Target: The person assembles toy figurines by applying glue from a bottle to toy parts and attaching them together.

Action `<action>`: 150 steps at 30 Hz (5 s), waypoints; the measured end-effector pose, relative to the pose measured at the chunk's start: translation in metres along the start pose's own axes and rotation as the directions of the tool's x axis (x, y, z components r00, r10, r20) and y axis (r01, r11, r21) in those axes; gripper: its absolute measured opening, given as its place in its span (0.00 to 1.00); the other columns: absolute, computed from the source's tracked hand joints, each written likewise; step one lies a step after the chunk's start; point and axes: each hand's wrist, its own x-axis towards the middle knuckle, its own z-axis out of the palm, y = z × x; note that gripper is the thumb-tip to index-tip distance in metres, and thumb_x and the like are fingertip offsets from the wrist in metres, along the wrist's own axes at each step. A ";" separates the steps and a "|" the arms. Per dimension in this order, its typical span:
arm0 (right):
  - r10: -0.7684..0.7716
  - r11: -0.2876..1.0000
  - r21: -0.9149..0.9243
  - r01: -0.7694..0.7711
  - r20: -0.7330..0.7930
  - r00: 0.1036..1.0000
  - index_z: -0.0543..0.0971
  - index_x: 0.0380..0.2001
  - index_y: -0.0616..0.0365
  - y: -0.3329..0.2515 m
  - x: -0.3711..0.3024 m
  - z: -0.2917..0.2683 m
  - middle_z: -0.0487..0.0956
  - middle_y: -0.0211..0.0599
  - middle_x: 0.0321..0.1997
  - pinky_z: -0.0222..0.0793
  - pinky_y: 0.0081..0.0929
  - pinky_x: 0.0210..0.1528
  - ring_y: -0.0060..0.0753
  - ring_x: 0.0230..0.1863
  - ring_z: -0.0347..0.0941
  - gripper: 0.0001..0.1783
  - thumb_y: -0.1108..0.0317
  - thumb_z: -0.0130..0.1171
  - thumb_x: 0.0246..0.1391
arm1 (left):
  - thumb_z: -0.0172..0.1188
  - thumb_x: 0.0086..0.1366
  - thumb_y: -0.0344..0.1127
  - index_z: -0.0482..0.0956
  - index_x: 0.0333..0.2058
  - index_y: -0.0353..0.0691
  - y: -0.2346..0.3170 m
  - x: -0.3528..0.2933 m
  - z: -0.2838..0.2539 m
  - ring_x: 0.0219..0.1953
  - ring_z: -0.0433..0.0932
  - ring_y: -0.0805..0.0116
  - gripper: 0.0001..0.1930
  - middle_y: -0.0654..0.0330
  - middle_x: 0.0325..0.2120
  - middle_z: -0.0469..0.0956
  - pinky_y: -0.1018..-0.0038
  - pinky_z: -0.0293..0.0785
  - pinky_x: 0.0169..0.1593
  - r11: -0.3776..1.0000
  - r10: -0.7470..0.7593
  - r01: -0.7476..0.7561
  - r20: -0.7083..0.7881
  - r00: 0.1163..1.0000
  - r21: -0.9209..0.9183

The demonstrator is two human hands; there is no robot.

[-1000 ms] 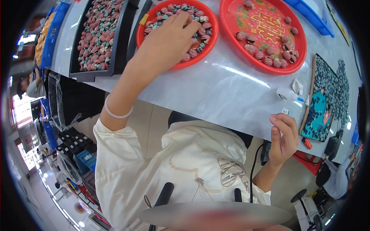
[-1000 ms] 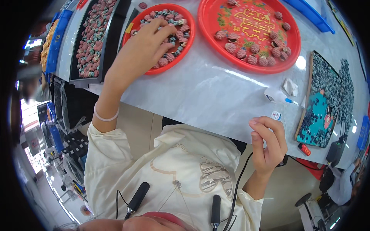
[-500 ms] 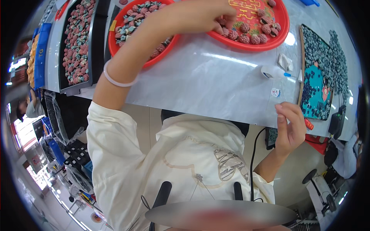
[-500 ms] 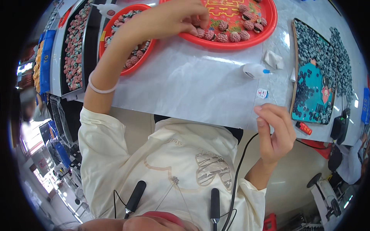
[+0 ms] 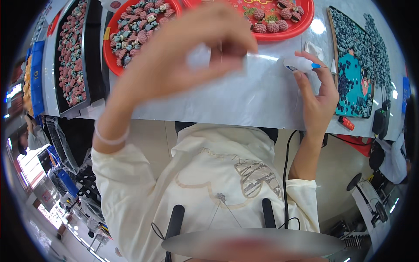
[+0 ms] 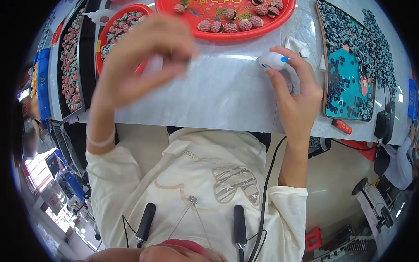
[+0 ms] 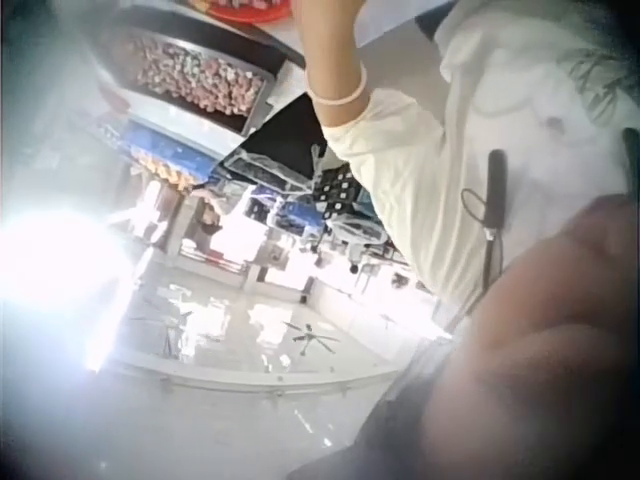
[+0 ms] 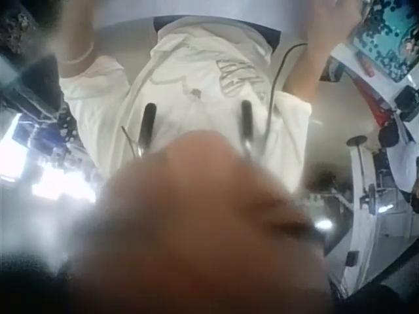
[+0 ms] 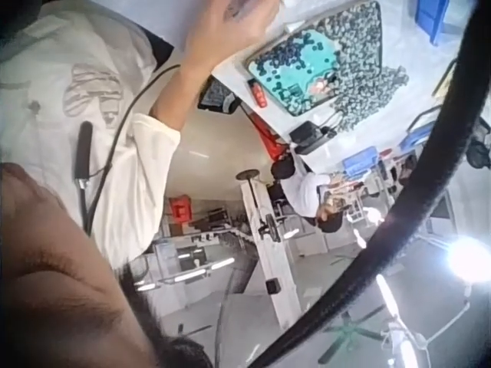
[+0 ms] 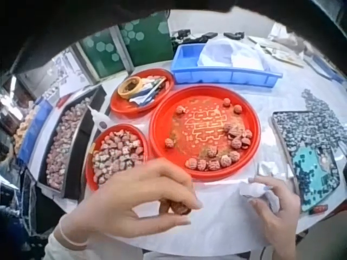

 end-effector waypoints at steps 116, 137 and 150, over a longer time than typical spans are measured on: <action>0.086 0.510 0.782 -0.358 0.367 0.926 0.71 0.31 0.70 -0.029 -0.018 -0.015 0.72 0.49 0.36 0.73 0.20 0.33 0.33 0.37 0.72 0.10 0.84 0.53 0.40 | 0.57 0.53 0.26 0.72 0.36 0.29 -0.005 -0.050 0.113 0.36 0.74 0.63 0.11 0.52 0.36 0.70 0.73 0.75 0.37 0.465 -0.420 -0.080 -0.299 0.857 -0.882; -0.115 0.889 0.457 0.008 0.208 0.971 0.74 0.26 0.68 -0.044 -0.021 0.013 0.75 0.47 0.28 0.69 0.23 0.32 0.35 0.30 0.73 0.13 0.86 0.60 0.30 | 0.59 0.52 0.25 0.71 0.36 0.29 -0.008 -0.052 0.115 0.34 0.73 0.71 0.12 0.54 0.32 0.73 0.78 0.73 0.36 0.411 -0.444 -0.105 -0.299 0.845 -0.906; -0.365 0.922 0.200 0.332 0.156 0.918 0.74 0.20 0.70 -0.051 -0.021 0.016 0.75 0.50 0.24 0.72 0.16 0.21 0.28 0.20 0.74 0.08 0.84 0.62 0.31 | 0.59 0.48 0.19 0.74 0.31 0.29 -0.006 -0.052 0.114 0.28 0.74 0.72 0.09 0.55 0.27 0.73 0.80 0.73 0.33 0.454 -0.458 -0.079 -0.308 0.834 -0.888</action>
